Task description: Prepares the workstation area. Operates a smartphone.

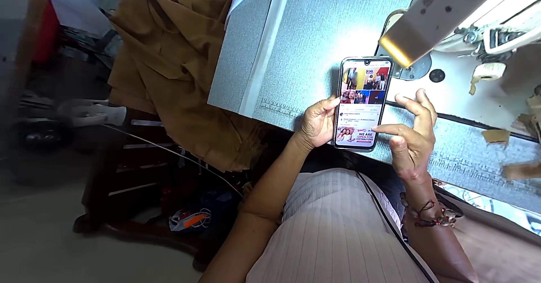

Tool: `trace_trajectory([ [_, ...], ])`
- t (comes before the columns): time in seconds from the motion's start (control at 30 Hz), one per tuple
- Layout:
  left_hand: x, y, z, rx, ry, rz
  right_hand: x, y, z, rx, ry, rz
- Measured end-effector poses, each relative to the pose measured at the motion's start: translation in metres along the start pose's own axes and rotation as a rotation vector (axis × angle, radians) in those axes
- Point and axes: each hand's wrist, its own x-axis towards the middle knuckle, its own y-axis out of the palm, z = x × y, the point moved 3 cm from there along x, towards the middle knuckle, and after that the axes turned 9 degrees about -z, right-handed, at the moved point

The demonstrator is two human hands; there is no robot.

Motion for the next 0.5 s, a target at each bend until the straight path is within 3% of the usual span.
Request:
trace_trajectory([
  [0.5, -0.001, 0.0024, -0.0015, 0.035, 0.014, -0.022, -0.0032, -0.0021, 0.0034, -0.07, 0.08, 0.023],
])
